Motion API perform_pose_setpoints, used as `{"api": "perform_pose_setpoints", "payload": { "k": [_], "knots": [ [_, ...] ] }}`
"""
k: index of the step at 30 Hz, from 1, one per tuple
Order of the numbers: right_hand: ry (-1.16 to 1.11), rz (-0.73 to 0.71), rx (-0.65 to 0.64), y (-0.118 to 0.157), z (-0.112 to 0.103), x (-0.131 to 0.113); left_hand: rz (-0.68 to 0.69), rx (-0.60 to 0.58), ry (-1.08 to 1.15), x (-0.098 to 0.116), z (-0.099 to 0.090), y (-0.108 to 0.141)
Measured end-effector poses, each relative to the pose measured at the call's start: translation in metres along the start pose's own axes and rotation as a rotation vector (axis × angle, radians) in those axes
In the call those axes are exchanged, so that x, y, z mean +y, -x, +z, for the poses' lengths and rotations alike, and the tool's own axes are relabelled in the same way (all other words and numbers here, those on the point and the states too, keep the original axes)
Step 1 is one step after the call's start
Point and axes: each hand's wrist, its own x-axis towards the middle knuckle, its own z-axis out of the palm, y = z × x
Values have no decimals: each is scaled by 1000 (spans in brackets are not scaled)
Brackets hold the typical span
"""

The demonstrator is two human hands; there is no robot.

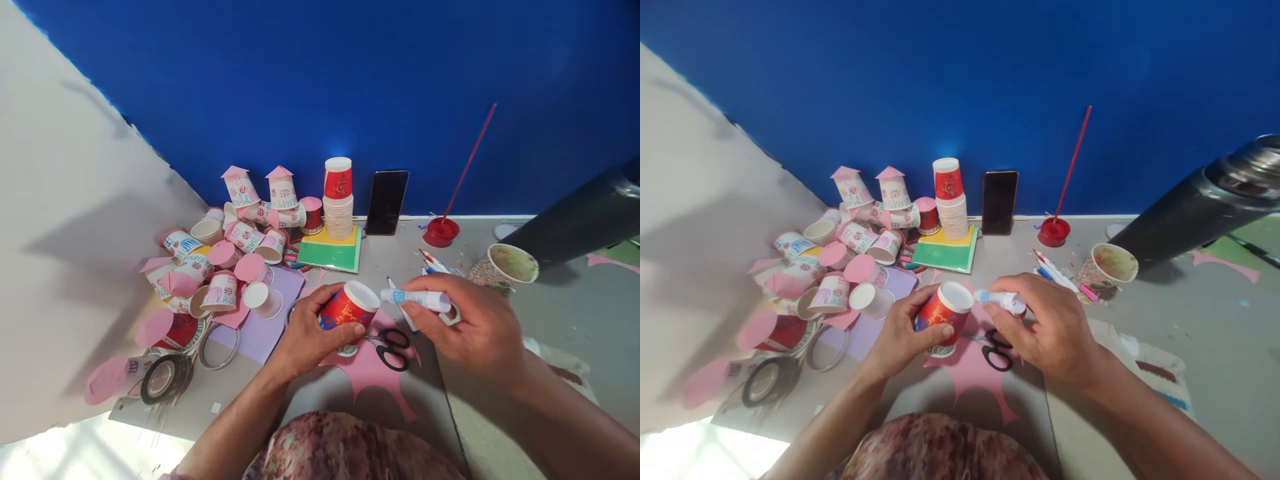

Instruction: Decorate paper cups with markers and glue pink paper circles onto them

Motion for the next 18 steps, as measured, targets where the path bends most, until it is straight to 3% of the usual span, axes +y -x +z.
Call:
{"api": "perform_pose_setpoints", "payload": {
  "k": [5, 10, 14, 18],
  "knots": [
    [-290, 473, 46, -3, 6, 20, -10, 187, 156, -4, -8, -11],
    [-1020, 902, 7, -12, 15, 49, 20, 340, 208, -13, -16, -30],
    [-1274, 1005, -105, -15, 19, 59, 49, 404, 62, -23, -10, -44],
    [-1254, 983, -137, -13, 24, 60, 9, 389, -143, -35, -1, -51]
  ]
}}
